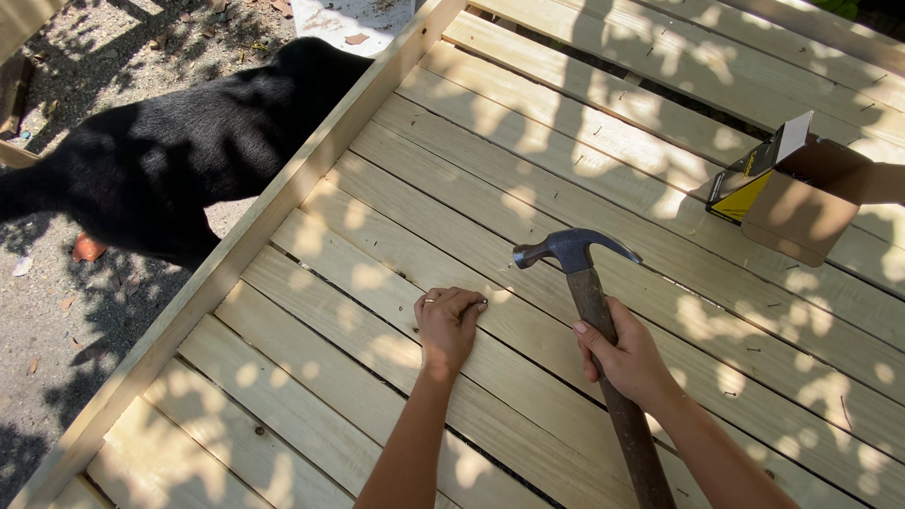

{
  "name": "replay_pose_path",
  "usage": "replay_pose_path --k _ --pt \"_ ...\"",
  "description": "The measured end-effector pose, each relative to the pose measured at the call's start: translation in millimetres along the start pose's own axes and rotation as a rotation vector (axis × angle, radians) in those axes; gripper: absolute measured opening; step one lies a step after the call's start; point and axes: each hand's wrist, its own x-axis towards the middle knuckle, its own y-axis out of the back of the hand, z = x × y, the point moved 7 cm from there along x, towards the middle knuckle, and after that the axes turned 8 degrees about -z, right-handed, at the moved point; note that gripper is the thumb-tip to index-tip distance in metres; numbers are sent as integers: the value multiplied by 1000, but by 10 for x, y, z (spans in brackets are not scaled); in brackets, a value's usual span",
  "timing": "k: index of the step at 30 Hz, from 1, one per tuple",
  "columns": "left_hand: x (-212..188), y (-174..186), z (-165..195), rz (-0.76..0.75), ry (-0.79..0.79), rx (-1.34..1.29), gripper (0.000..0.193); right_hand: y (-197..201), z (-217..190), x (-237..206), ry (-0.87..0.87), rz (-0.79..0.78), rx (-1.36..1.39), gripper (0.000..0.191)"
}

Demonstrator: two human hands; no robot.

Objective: The person hammers nails into a slatted wooden frame outdoors, taking nails by hand from a cardboard box of nails and driving them into the wooden slats one at a time using a claw hammer.

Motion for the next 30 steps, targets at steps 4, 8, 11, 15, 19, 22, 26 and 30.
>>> replay_pose_path --k 4,8,11,15,19,22,26,30 --pt "2 -1 -30 16 16 -2 7 -77 -50 -16 -25 -7 -368 28" --pt "-5 4 -56 44 3 -9 10 -224 -185 -97 84 -24 -663 31" --pt "-4 4 -62 53 -31 0 11 -348 -199 -149 78 -33 -739 36" --pt "-4 -1 -71 53 -38 13 11 -523 -265 -157 170 -56 -844 33" --pt "-3 -32 -95 13 8 33 11 -522 -209 -143 94 -73 -835 30" --pt "-2 -30 -89 23 -2 26 12 -506 -200 -162 105 -58 -815 31" --pt "6 -43 -90 28 -2 42 13 -518 -168 -159 79 -65 -793 29" --pt "31 -45 -133 1 18 -6 11 -429 -194 -168 48 -11 -735 32"
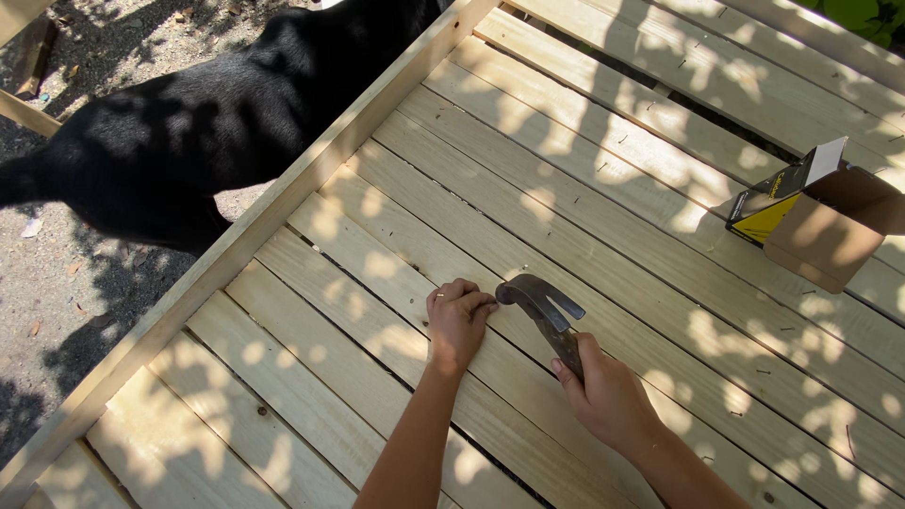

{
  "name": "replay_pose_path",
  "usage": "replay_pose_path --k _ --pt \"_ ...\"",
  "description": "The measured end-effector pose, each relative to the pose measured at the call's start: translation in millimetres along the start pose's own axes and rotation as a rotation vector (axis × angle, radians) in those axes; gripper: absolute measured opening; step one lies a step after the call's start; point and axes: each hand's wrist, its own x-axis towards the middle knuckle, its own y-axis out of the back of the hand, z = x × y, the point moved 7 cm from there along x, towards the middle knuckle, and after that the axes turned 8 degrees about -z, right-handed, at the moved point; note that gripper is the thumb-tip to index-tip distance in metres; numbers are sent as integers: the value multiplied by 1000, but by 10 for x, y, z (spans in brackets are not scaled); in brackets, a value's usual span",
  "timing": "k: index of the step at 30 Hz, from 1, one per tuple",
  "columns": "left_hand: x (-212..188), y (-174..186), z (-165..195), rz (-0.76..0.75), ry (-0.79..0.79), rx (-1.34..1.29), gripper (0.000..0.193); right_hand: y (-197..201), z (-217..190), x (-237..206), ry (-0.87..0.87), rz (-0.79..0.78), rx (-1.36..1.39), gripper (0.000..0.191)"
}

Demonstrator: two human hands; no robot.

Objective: The person hammers nails into a slatted wooden frame outdoors, taking nails by hand from a cardboard box of nails and driving them into the wooden slats one at a time using a claw hammer.

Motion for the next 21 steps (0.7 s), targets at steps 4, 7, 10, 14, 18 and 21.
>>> replay_pose_path --k 4,7,10,14,18,21 --pt "44 60 -226 -39 156 -342 17 126 -29 -20 57 76 99 32" --pt "123 192 -319 16 164 -198 23 184 -10 -12 34 99 106 33" --pt "206 125 -260 -122 66 348 35 271 9 -6 48 123 92 35" --pt "180 36 -318 -256 160 449 43 353 -23 -22 107 146 61 40" --pt "171 63 -276 -243 170 425 42 146 -158 59 98 18 46 32" --pt "189 70 -282 -240 177 439 43 59 -173 139 16 -55 30 32"
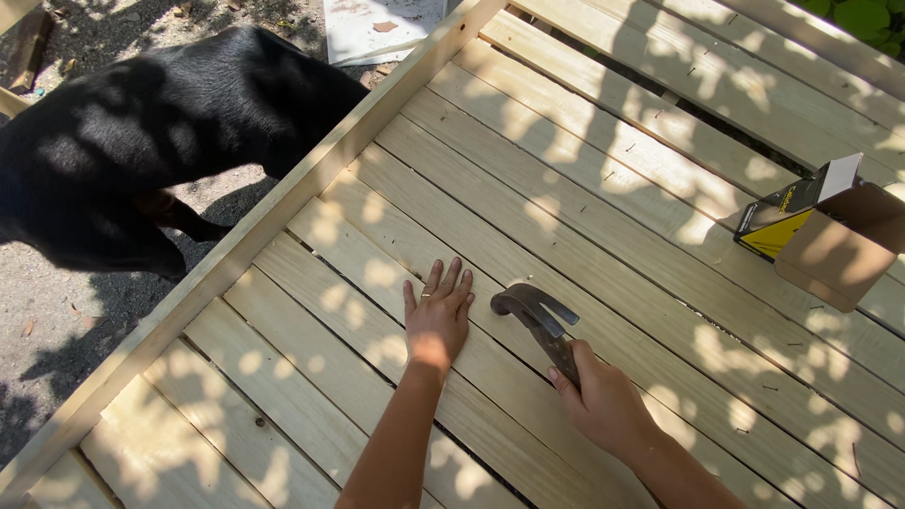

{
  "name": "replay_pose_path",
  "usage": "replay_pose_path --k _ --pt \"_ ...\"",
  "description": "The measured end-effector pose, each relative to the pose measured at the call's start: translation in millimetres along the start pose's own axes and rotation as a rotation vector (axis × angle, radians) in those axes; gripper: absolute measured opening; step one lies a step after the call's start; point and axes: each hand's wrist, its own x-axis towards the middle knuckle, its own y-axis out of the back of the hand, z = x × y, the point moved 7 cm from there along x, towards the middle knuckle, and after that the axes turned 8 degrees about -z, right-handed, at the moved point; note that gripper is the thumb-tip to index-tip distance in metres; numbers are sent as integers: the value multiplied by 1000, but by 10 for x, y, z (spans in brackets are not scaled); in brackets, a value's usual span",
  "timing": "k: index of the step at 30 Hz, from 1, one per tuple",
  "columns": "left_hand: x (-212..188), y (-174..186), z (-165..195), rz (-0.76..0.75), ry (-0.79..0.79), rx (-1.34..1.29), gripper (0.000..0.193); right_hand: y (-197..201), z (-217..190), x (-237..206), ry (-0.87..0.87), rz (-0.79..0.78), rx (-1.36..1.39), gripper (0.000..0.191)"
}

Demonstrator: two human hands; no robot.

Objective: The person hammers nails into a slatted wooden frame outdoors, taking nails by hand from a cardboard box of nails and driving them into the wooden slats one at a time using a claw hammer.

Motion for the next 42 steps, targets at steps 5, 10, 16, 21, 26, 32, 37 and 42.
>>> replay_pose_path --k 5,10,16,21,26,32,37,42 --pt "-17 -25 -19 19 -21 -17 42 234 131 -181 14 129 37 43" --pt "-23 6 -2 32 -28 -42 43 39 27 -73 121 151 81 33" --pt "-28 24 3 55 -51 -57 43 167 202 -62 29 185 110 32" --pt "-57 18 -2 55 -49 -64 44 105 174 -162 81 196 105 52" --pt "-15 93 34 -5 -21 -46 44 -47 24 174 36 73 -96 29" --pt "-76 160 84 -95 -8 -48 47 110 46 -189 119 164 -31 43" --pt "-26 321 139 -120 -37 -29 47 -8 -44 101 87 61 -73 31" --pt "-74 504 276 -85 -15 27 47 684 -83 -25 90 91 -99 31"
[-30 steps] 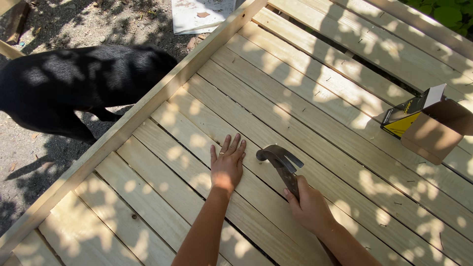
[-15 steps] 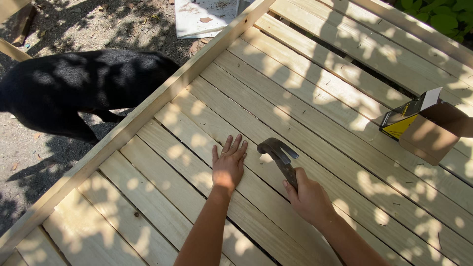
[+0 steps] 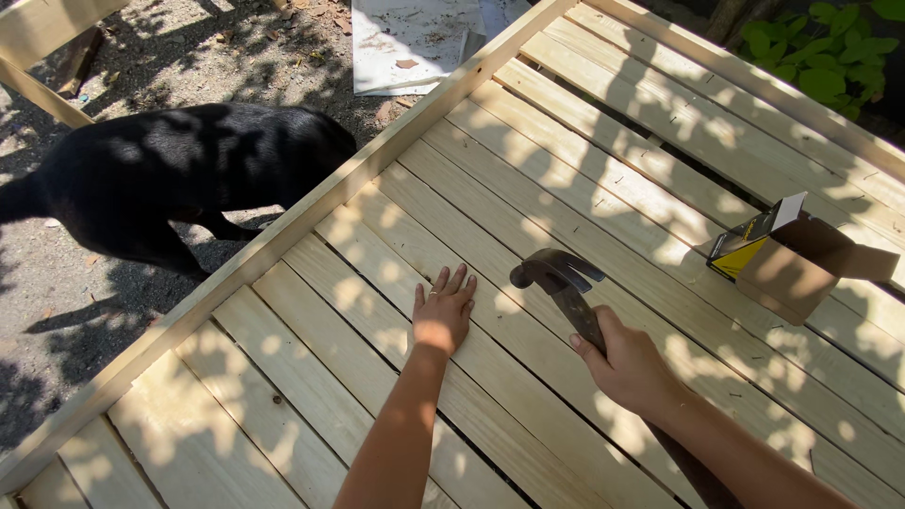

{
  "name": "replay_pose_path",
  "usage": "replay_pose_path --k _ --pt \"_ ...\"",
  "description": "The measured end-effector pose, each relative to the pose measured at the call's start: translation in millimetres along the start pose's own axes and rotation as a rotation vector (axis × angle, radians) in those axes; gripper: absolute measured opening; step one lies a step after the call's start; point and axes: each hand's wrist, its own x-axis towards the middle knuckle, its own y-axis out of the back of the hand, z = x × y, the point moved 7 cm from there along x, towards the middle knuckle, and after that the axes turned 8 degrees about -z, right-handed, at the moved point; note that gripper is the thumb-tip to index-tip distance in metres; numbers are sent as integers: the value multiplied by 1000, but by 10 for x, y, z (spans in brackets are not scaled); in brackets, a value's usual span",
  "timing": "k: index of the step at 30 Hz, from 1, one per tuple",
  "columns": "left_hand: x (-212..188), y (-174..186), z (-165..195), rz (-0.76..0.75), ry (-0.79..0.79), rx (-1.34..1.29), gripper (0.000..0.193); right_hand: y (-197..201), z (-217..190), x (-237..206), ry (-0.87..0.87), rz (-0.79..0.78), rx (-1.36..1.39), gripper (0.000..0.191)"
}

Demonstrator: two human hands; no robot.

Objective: The person hammers nails into a slatted wooden frame outdoors, taking nails by hand from a cardboard box of nails and driving them into the wooden slats one at a time using a claw hammer.

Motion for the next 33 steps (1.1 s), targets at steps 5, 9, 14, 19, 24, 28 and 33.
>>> replay_pose_path --k 5,9,14,19,24,28,33 --pt "-170 -40 482 -35 -54 -18 27 682 225 -314 -77 -172 -134 35" --pt "-160 20 667 114 -53 -33 13 750 503 -469 -144 -250 -117 33" --pt "-49 -16 761 38 -242 280 11 613 461 -140 70 -144 -20 31" --pt "-42 -56 784 5 -255 344 14 389 648 1 -139 -226 317 26" --pt "10 -75 725 -41 -133 296 12 352 781 60 -154 -220 417 20" --pt "2 37 635 59 -127 -10 25 155 874 202 -162 -344 641 24" --pt "33 -12 686 92 -353 34 55 4 1061 380 -244 -420 1010 20"
